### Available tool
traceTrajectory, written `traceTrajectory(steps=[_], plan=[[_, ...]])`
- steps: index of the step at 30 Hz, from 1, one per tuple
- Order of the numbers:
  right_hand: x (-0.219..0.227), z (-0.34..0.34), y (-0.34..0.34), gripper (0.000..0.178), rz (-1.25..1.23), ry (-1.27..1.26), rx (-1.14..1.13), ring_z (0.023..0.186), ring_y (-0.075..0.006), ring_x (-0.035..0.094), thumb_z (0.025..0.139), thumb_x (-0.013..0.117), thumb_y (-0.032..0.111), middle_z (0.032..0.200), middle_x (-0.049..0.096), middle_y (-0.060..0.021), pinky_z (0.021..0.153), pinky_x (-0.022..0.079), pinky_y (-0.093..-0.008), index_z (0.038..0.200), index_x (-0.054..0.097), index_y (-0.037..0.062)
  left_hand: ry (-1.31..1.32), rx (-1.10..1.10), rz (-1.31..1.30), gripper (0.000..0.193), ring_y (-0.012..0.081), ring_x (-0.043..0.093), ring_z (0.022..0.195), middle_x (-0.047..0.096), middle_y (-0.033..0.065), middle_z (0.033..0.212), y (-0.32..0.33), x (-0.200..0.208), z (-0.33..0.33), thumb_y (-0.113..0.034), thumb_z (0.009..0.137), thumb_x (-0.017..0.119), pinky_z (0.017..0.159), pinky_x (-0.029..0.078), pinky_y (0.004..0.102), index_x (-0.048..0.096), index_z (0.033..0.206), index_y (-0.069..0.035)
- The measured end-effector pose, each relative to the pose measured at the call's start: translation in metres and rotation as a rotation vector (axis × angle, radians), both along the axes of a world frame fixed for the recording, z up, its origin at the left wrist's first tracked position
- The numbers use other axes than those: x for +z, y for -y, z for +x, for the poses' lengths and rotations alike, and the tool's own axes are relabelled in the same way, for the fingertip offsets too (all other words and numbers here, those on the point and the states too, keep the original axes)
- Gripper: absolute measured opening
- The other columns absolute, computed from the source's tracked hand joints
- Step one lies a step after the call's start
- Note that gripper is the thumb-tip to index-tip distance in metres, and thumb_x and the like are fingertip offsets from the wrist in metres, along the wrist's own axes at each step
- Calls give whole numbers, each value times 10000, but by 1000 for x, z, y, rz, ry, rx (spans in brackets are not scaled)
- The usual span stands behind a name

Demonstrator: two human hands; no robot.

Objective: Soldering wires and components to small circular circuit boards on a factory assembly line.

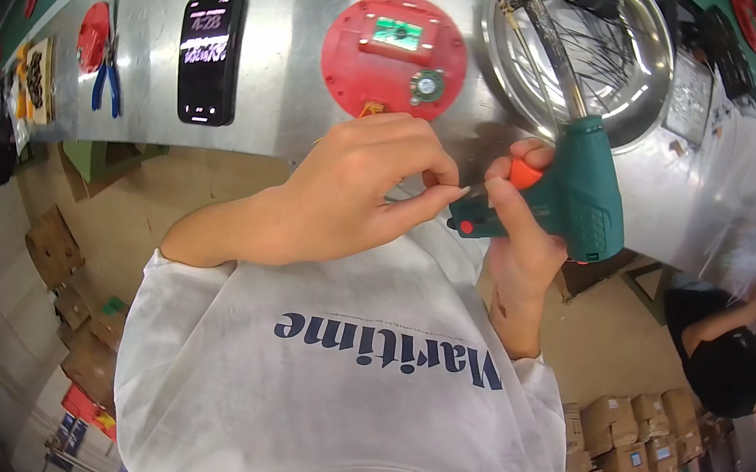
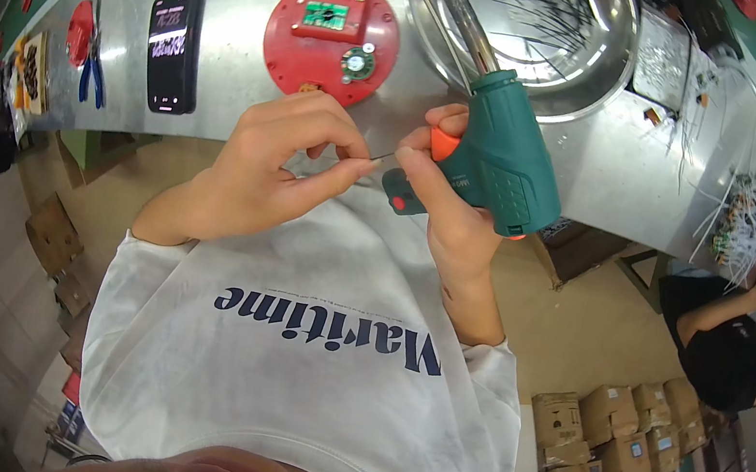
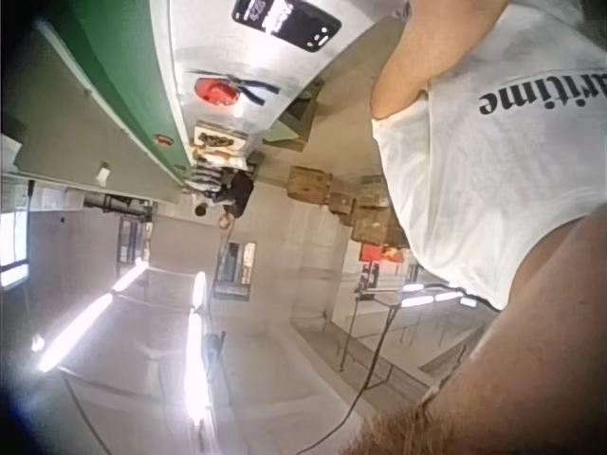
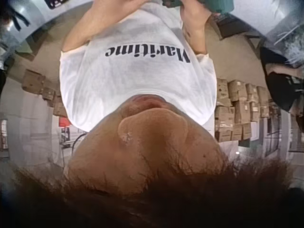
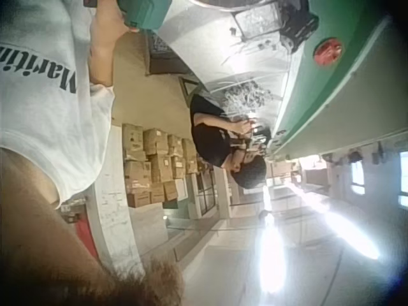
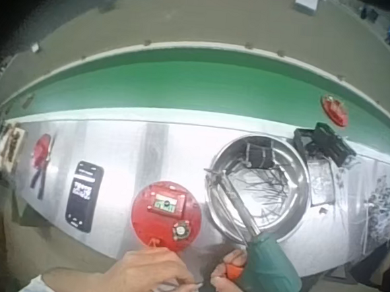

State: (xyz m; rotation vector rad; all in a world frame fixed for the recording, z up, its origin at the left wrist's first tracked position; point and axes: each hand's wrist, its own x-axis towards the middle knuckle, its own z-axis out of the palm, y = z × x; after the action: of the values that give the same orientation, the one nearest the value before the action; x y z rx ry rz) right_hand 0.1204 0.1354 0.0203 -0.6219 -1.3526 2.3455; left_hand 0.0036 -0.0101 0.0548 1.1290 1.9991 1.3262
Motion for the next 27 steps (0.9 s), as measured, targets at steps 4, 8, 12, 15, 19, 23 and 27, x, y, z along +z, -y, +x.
traceTrajectory(steps=[4, 8, 12, 15, 19, 23, 27], plan=[[-2, -5, 8, 469, 40, -4, 42, 863, -205, 573, 704, 619, -161, 1059, 520, -134, 756, 485, -318, 1128, 500, -1, 26, 65, -13, 116, 156, 529, 645, 603, 48, 749, 13, -8, 7, 36, 741, 702, 529, 390, 271, 606, 784, -13], [-1, -7, 12, 478, 100, 58, 77, 864, -198, 573, 686, 629, -175, 1053, 525, -141, 763, 493, -314, 1115, 503, -6, -1, 95, 28, 130, 178, 550, 653, 594, 53, 742, 20, -19, 11, 35, 721, 712, 555, 415, 299, 608, 783, -14], [3, -8, 7, 471, 143, 61, 175, 867, -196, 573, 681, 633, -178, 1048, 529, -144, 763, 494, -304, 1103, 504, -14, -69, 62, 13, 162, 222, 577, 691, 607, 77, 787, 24, -19, 10, 22, 698, 719, 604, 454, 319, 632, 831, -9], [9, -8, 9, 455, 140, 133, 76, 862, -197, 576, 682, 630, -168, 1049, 531, -142, 765, 487, -303, 1092, 506, -14, -143, 149, 72, 231, 244, 584, 799, 629, 91, 906, 40, -18, 0, 17, 677, 712, 676, 472, 320, 657, 899, -19], [5, -4, -1, 414, 81, 148, -7, 847, -194, 577, 685, 622, -168, 1048, 524, -147, 756, 490, -301, 1051, 514, -9, -452, 69, -21, 263, 265, 576, 919, 612, 73, 1025, 56, -26, -16, -54, 676, 700, 752, 473, 353, 664, 937, -55], [7, -11, 6, 391, 66, 155, 10, 830, -181, 578, 686, 621, -180, 1039, 520, -148, 752, 497, -298, 1024, 513, -16, -431, -30, -2, 253, 261, 565, 974, 622, 61, 1062, 44, -31, -16, -43, 660, 703, 796, 450, 357, 677, 911, -51], [5, -14, 11, 386, 90, 137, 61, 808, -170, 581, 700, 621, -179, 1039, 524, -144, 721, 498, -288, 1030, 516, -8, -282, 30, 56, 171, 253, 596, 889, 657, 74, 907, 41, -39, -16, -20, 686, 718, 759, 442, 337, 686, 854, -33]])
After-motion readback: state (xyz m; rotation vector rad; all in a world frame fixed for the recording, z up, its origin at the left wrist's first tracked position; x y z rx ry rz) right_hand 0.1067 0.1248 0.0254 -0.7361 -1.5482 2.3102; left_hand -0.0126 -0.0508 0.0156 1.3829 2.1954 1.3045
